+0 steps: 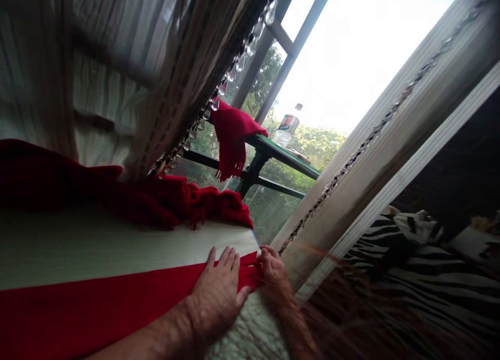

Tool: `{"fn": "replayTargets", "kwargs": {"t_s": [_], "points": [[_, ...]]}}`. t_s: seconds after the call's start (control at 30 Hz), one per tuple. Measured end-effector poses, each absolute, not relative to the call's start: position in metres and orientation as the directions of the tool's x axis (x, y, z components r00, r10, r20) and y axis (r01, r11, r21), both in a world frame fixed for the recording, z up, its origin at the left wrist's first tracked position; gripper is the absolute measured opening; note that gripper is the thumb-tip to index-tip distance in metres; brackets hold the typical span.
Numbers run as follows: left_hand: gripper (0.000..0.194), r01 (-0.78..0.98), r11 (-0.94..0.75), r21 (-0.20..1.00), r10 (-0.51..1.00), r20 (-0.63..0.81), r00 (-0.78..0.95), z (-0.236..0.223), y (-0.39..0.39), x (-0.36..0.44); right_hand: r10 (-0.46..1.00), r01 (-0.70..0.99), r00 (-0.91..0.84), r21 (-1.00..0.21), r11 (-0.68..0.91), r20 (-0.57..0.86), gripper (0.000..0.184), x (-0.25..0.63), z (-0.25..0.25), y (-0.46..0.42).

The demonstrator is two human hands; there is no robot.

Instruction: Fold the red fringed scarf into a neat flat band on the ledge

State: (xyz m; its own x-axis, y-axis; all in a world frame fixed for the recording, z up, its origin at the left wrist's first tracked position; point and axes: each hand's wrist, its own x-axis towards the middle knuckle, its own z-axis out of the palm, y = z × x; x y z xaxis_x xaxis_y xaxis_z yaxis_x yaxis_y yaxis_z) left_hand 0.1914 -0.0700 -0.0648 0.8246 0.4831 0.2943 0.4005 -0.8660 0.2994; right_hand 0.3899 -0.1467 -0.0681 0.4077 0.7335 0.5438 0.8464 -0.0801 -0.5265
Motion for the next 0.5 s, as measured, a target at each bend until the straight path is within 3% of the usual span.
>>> {"fn": "replayTargets", "kwargs": {"t_s": [0.17,0.37,0.5], "points": [[0.071,0.410,-0.851,0.328,0.499,0.265,0.825,-0.061,-0.069,0.192,0.641,0.805,0.531,-0.566,-0.178,0.554,0.055,0.408,-0.068,-0.153],[0.070,0.413,-0.860,0.301,0.492,0.273,0.826,-0.063,-0.070,0.194,0.760,0.836,0.376,-0.549,-0.031,0.530,0.060,0.393,-0.068,-0.148],[0.071,0.400,-0.874,0.276,0.475,0.314,0.822,-0.070,-0.069,0.195,0.741,0.824,0.429,-0.561,-0.085,0.518,0.058,0.395,-0.069,-0.147]]}}
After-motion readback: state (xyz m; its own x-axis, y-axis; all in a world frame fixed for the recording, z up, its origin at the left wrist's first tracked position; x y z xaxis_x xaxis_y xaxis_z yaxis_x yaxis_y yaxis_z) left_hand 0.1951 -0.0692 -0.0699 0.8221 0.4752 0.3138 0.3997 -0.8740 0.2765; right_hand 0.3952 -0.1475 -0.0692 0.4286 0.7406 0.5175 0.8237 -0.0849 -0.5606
